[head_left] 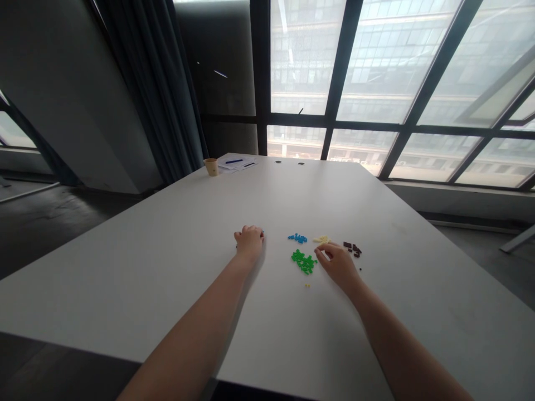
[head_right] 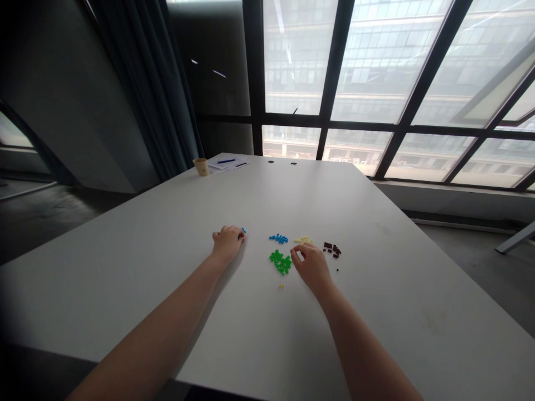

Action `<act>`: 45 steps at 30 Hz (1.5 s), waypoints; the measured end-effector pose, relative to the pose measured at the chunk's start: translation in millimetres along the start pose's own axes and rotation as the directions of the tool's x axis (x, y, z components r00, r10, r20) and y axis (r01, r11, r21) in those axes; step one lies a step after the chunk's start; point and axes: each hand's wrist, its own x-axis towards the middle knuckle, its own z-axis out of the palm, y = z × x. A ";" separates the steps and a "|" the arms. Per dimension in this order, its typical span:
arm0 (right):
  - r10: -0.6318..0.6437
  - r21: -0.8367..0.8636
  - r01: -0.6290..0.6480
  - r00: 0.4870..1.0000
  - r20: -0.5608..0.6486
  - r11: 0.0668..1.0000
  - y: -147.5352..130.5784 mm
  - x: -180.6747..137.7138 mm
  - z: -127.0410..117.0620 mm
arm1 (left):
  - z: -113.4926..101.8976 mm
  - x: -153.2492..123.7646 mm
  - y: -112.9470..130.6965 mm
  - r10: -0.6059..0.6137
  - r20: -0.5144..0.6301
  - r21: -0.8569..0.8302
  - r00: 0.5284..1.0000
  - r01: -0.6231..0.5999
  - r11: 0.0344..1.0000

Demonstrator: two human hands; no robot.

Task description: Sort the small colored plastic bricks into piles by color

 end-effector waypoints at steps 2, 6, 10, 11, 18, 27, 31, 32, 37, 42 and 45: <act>0.000 -0.001 0.000 1.000 0.001 1.000 -0.4 -0.2 -0.3 | -0.9 0.1 1.4 0.010 0.001 -0.003 1.000 -0.010 1.000; -0.003 -0.004 0.003 1.000 0.001 1.000 -1.0 -0.4 -0.9 | -5.1 0.1 6.4 0.015 0.005 -0.038 1.000 -0.015 0.999; -0.029 0.008 0.029 1.000 0.006 1.000 -5.1 -1.6 -2.2 | -15.2 -8.2 21.7 0.141 -0.011 -0.270 0.990 -0.139 0.953; -0.042 0.018 0.042 0.999 -0.002 0.999 -6.8 -2.0 -2.7 | -18.1 -12.4 27.2 0.195 -0.031 -0.365 0.980 -0.193 0.911; -0.222 0.076 0.231 0.968 -0.116 0.970 -19.5 -4.8 -7.1 | -26.2 -43.4 62.4 0.331 0.002 -0.846 0.944 -0.175 0.504; -0.308 0.085 0.320 0.943 -0.129 0.944 -20.8 -5.6 -5.4 | -18.9 -45.9 71.6 0.278 0.173 -0.982 0.945 0.144 0.122; -0.312 0.065 0.324 0.938 -0.149 0.944 -21.2 -5.4 -6.9 | -17.0 -45.7 72.2 0.286 0.260 -0.962 0.922 0.274 -0.006; -0.314 0.060 0.326 0.937 -0.154 0.943 -21.7 -5.4 -7.4 | -16.5 -46.0 72.2 0.292 0.287 -0.950 0.912 0.310 -0.036; -0.317 0.066 0.329 0.937 -0.146 0.942 -24.6 -5.9 -8.0 | -15.1 -47.5 73.1 0.294 0.426 -0.867 0.856 0.479 -0.139; -0.310 0.084 0.323 0.941 -0.136 0.943 -25.3 -6.4 -7.5 | -15.8 -47.9 74.2 0.290 0.474 -0.834 0.831 0.529 -0.153; -0.316 0.080 0.329 0.938 -0.140 0.941 -25.3 -6.7 -8.6 | -16.7 -48.2 74.2 0.299 0.473 -0.834 0.829 0.531 -0.153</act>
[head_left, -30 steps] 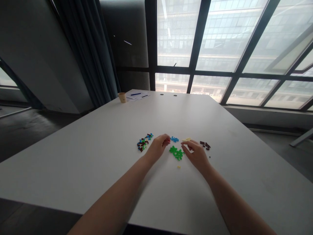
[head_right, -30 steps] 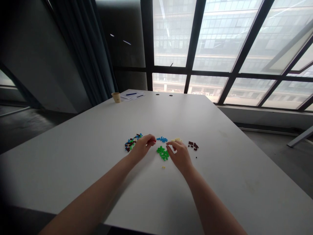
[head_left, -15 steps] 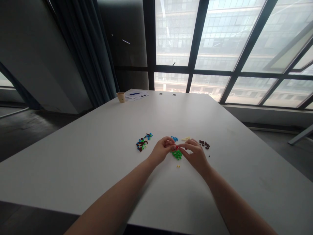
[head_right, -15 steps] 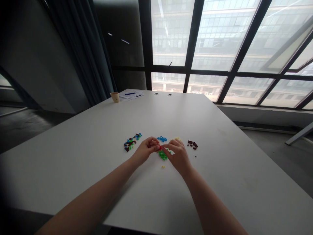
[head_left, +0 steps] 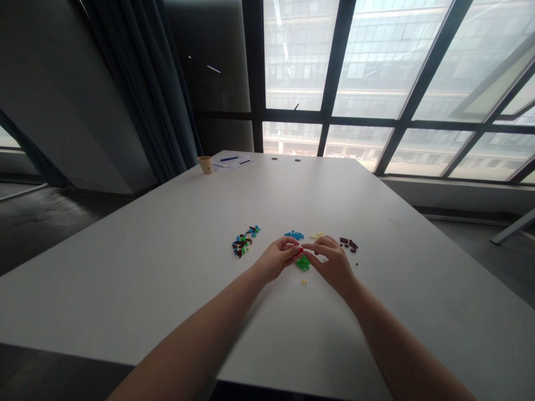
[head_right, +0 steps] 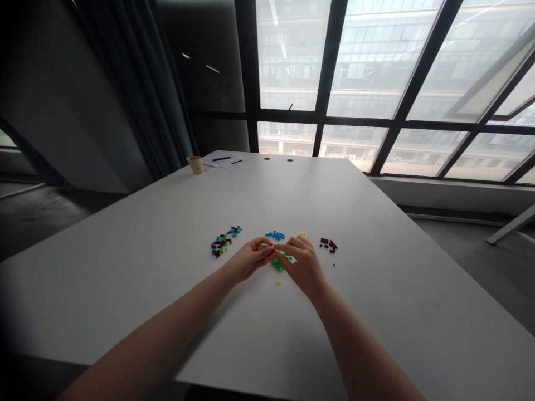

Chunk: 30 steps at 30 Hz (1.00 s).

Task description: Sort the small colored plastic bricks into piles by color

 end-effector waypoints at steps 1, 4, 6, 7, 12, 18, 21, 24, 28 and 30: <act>-0.003 -0.002 0.003 1.000 0.000 1.000 -0.6 -0.1 -0.2 | 0.2 -0.3 0.1 -0.001 0.004 0.000 1.000 0.001 1.000; -0.014 -0.021 0.015 1.000 0.017 1.000 -3.9 0.0 1.2 | 0.7 -0.9 0.0 0.000 0.010 0.001 1.000 0.000 1.000; -0.022 -0.038 0.023 0.999 0.030 0.999 -5.0 0.8 2.5 | 0.6 -0.7 -0.4 0.001 0.007 0.004 1.000 -0.001 1.000; -0.020 -0.051 0.021 0.999 0.031 0.998 -3.9 1.4 2.3 | 0.4 -0.4 -0.6 0.002 -0.001 0.005 1.000 -0.002 1.000; 0.221 -0.278 -0.237 0.971 -0.087 0.931 34.3 1.8 -23.4 | -3.5 2.2 0.8 -0.001 -0.092 0.036 0.996 0.004 0.999; 0.742 -0.517 -0.748 0.608 -0.283 0.416 111.0 -21.4 -74.0 | -8.6 4.9 3.1 0.011 -0.125 0.054 0.992 -0.005 0.999; 0.830 -0.504 -0.793 0.507 -0.235 0.342 126.8 -29.6 -78.1 | -9.2 5.2 2.5 -0.002 -0.118 0.041 0.993 0.007 0.999; 0.841 -0.485 -0.816 0.476 -0.257 0.314 128.0 -28.8 -77.8 | -9.0 5.5 3.3 0.005 -0.124 0.037 0.992 0.000 0.999; 0.680 -0.373 -0.808 0.586 -0.441 0.456 114.0 -18.7 -86.0 | -16.9 8.4 13.6 0.091 -0.177 0.143 0.980 -0.066 0.987; 0.580 -0.292 -0.754 0.646 -0.497 0.589 100.8 -12.2 -87.7 | -28.7 10.4 23.3 0.244 -0.251 0.356 0.937 -0.145 0.923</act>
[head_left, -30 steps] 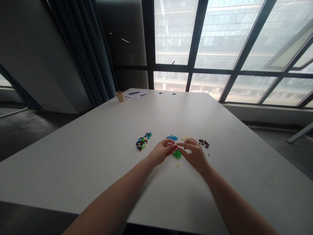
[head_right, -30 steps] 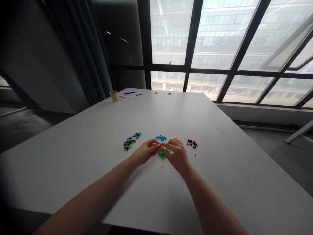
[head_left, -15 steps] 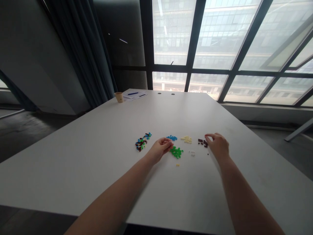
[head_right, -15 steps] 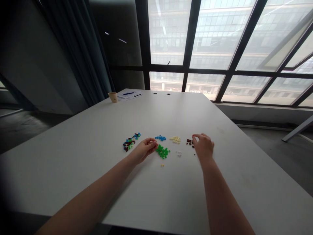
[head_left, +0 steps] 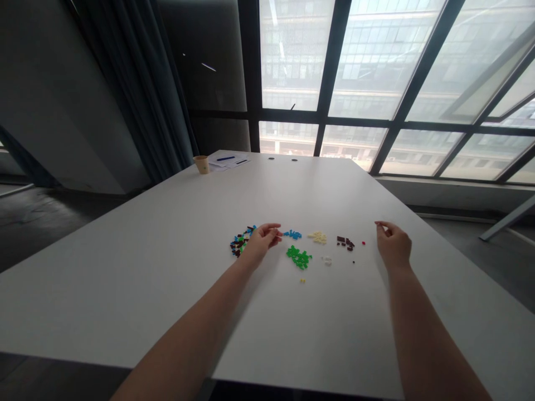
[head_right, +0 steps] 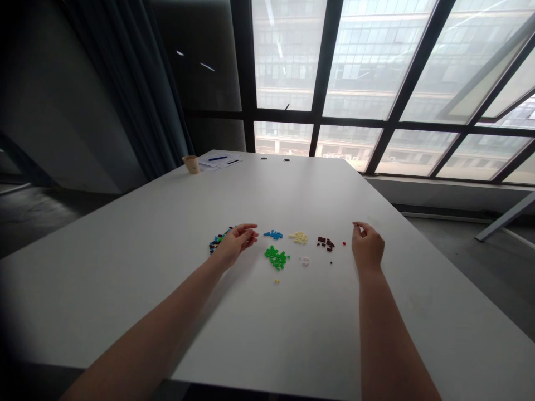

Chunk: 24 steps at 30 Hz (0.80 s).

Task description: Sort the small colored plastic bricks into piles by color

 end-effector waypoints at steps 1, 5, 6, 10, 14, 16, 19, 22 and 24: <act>-0.036 0.063 0.035 0.999 0.013 0.997 -7.3 -3.4 -2.6 | -8.3 4.0 1.9 0.106 -0.069 0.152 0.992 -0.095 0.984; -0.286 0.253 0.186 0.846 0.451 0.949 -39.1 -30.3 -0.2 | -43.0 18.0 2.0 0.457 -0.191 0.760 0.869 -0.164 0.629; -0.355 0.282 0.235 0.770 0.530 0.930 -46.2 -38.5 2.8 | -49.2 20.6 -0.3 0.461 -0.200 0.835 0.865 -0.095 0.541; -0.484 0.321 0.365 0.590 0.646 0.874 -65.4 -65.0 15.0 | -57.5 29.0 -15.0 0.360 -0.209 0.939 0.909 0.084 0.335; -0.529 0.350 0.407 0.519 0.672 0.844 -71.5 -75.8 21.8 | -52.9 33.0 -25.5 0.371 -0.128 0.968 0.920 0.035 0.247; -0.533 0.351 0.415 0.499 0.683 0.839 -72.2 -77.4 23.0 | -51.6 33.2 -26.9 0.374 -0.122 0.972 0.919 0.034 0.233; -0.530 0.352 0.410 0.501 0.684 0.842 -73.0 -78.2 22.4 | -51.5 32.9 -27.1 0.367 -0.125 0.973 0.922 0.040 0.229; -0.528 0.352 0.404 0.514 0.676 0.844 -74.4 -78.7 20.4 | -51.1 33.1 -26.9 0.373 -0.109 0.977 0.921 0.031 0.210; -0.524 0.350 0.401 0.514 0.679 0.847 -75.2 -78.9 19.4 | -49.9 33.4 -26.4 0.381 -0.100 0.980 0.919 0.024 0.200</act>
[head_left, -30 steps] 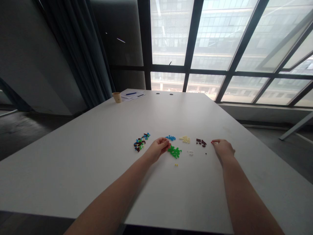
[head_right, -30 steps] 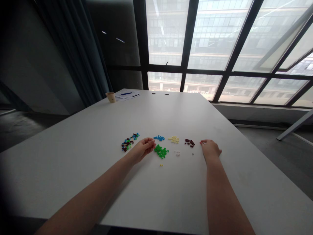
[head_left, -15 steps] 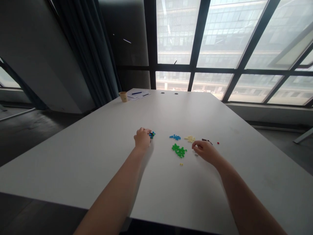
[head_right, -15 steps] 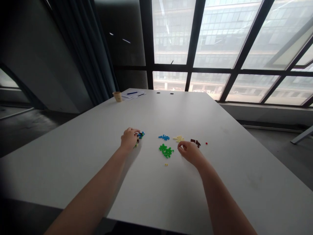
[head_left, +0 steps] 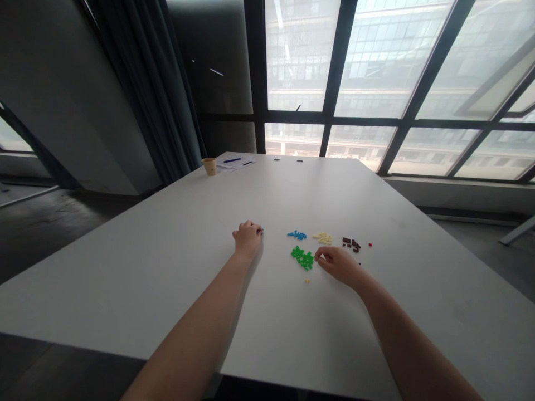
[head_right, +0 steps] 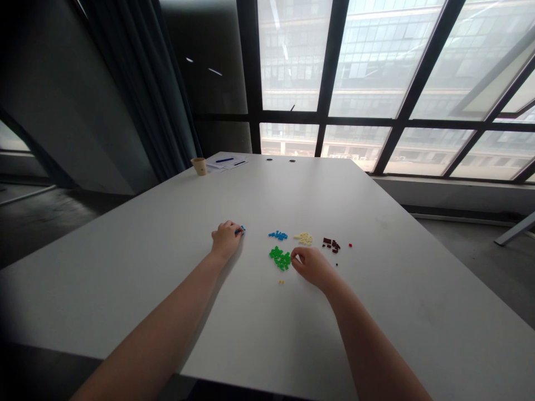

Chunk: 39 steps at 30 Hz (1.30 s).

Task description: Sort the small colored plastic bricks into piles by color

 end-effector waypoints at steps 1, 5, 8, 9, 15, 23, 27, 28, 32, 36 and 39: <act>0.001 0.001 -0.001 1.000 0.002 1.000 -0.3 0.0 -0.2 | -0.4 0.1 0.9 0.007 -0.004 -0.004 1.000 -0.007 1.000; 0.001 0.003 -0.001 1.000 -0.002 1.000 0.9 0.4 -0.1 | -3.7 -0.1 4.5 0.039 0.001 -0.024 0.999 -0.039 0.999; 0.003 0.005 -0.003 1.000 -0.008 1.000 2.1 0.8 0.2 | -6.0 -0.6 5.1 0.026 0.063 -0.004 0.998 -0.026 1.000; 0.004 0.006 -0.004 1.000 -0.008 1.000 2.2 0.8 0.1 | -6.3 -0.6 4.8 0.016 0.085 0.002 0.996 -0.016 1.000; 0.002 -0.002 -0.002 1.000 -0.005 1.000 1.3 0.4 -1.0 | -3.2 0.9 1.9 0.007 0.096 0.012 0.995 -0.008 1.000; -0.014 -0.006 0.013 1.000 -0.019 1.000 -0.7 -0.6 -2.6 | -6.8 2.0 2.8 -0.001 0.071 -0.062 0.997 0.005 0.998; -0.011 0.001 0.011 1.000 -0.023 1.000 -1.9 -1.1 -3.9 | -11.0 2.0 6.4 -0.011 0.037 -0.325 0.999 0.023 0.945; -0.011 0.005 0.011 0.999 -0.030 1.000 -2.2 -1.2 -4.0 | -12.4 1.0 9.4 -0.030 0.039 -0.443 0.999 0.045 0.896; -0.026 0.029 0.029 0.997 -0.074 0.999 -4.5 -2.4 -4.2 | -20.7 -9.9 31.1 -0.125 0.316 -0.882 0.940 0.340 0.325; -0.060 0.061 0.067 0.992 -0.113 0.996 -7.9 -3.8 -4.3 | -31.4 -26.9 56.1 0.081 0.602 -0.761 0.795 0.601 -0.246; -0.067 0.069 0.076 0.990 -0.123 0.995 -9.4 -4.1 -4.0 | -36.2 -36.8 67.4 0.213 0.666 -0.622 0.715 0.690 -0.370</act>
